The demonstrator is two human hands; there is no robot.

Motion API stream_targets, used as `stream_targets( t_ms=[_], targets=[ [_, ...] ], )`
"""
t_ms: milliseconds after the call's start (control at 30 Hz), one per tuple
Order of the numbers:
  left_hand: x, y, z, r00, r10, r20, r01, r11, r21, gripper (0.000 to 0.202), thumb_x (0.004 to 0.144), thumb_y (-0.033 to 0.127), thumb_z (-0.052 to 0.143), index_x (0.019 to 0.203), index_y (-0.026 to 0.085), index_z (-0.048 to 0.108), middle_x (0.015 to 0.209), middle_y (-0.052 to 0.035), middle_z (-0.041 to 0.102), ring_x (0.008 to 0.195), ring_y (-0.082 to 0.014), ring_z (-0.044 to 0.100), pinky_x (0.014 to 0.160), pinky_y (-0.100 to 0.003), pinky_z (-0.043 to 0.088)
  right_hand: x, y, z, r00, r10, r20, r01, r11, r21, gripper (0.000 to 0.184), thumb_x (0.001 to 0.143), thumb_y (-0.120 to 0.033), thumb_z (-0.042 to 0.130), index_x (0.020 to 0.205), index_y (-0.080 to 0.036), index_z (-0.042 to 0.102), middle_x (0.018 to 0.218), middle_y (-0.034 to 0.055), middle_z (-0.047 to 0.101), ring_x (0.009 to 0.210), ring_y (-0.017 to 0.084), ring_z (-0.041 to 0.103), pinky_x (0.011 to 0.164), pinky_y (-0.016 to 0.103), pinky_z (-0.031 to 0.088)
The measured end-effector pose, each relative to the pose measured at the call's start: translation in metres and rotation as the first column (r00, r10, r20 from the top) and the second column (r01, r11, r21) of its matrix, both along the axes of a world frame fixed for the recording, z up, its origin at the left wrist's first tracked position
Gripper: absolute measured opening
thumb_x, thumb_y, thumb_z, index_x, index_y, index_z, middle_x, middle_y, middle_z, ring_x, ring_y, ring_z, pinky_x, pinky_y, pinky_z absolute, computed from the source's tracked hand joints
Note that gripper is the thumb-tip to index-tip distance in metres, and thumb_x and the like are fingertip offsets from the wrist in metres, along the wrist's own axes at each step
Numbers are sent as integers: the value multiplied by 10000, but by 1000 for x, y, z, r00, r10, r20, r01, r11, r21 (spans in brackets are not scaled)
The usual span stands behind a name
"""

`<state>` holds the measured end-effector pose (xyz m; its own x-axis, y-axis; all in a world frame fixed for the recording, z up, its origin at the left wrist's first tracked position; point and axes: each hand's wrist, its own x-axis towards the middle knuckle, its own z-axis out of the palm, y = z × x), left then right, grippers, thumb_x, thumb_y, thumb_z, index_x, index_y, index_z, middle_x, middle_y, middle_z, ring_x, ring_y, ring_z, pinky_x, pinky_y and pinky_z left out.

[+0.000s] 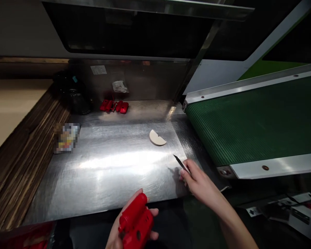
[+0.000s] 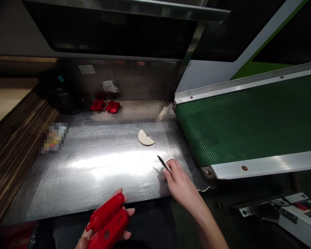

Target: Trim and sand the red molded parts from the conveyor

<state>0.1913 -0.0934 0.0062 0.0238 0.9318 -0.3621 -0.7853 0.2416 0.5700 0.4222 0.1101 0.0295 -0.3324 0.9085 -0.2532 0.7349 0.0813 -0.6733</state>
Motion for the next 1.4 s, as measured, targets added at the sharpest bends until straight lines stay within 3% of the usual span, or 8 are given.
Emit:
stream_targets(
  t_ms=[100,200,400,700,867,967,1167,1400],
  targets=[
    [2,-2,-11,981,70,-179,-69,998,15,1133,556,782,955,1555,367,617,1482,-121,711,1466,-464,575,1135,-516,557,-28,-39,10,949,52,-311,-122,970,-210,336,1084,-600,481,1086,-273,558,960,6,623,888,221,614,797,324,491],
    [5,-6,-18,945,118,-306,-98,992,80,1088,631,617,1015,1596,417,555,1645,-88,583,1589,-427,428,1251,-474,446,-61,-70,12,758,-70,-649,-271,871,-410,452,1020,-690,645,1056,-245,574,947,-8,578,856,181,543,794,295,455],
    [6,-4,-6,958,141,-249,-129,990,62,1123,584,631,1030,1582,377,583,1688,-96,533,1626,-445,335,1288,-490,399,-80,-83,3,617,-214,-757,-385,757,-528,614,822,-703,893,1029,-222,572,942,-30,523,800,139,407,738,263,363],
    [10,-2,-5,958,164,-236,-170,985,-5,1173,548,773,971,1563,337,578,1615,-131,601,1559,-469,460,1278,-515,416,-80,-97,0,680,-174,-712,-335,790,-513,603,743,-596,996,1029,-246,596,951,-45,562,802,142,444,729,269,381],
    [3,-9,-9,921,134,-366,-113,990,80,1129,558,626,1047,1546,371,564,1645,-108,578,1542,-402,508,1257,-446,447,-60,-91,1,719,-85,-690,-273,878,-393,450,1100,-677,518,1261,-271,623,938,-26,533,724,132,457,666,271,398],
    [-7,-15,-9,815,71,-575,20,988,150,1080,656,541,1033,1594,415,511,1687,-78,531,1583,-358,459,1312,-438,364,-45,-75,23,799,82,-596,-316,900,-300,372,1152,-559,477,1095,-253,682,882,-20,588,755,143,562,727,281,444],
    [-21,-16,9,616,37,-787,253,937,242,896,913,650,779,1678,409,379,1703,-92,495,1588,-357,448,1335,-531,293,-46,-55,85,836,471,-280,-532,821,-207,289,1183,-488,419,1176,-320,654,1150,-31,718,1057,185,674,923,299,454],
    [-18,-15,31,528,48,-848,296,925,237,1030,835,447,929,1686,412,350,1728,-94,463,1608,-377,414,1307,-559,340,-63,-56,101,732,679,-55,-681,724,-114,288,1193,-369,396,1017,-287,609,880,-83,669,735,131,625,680,303,349]
  ],
)
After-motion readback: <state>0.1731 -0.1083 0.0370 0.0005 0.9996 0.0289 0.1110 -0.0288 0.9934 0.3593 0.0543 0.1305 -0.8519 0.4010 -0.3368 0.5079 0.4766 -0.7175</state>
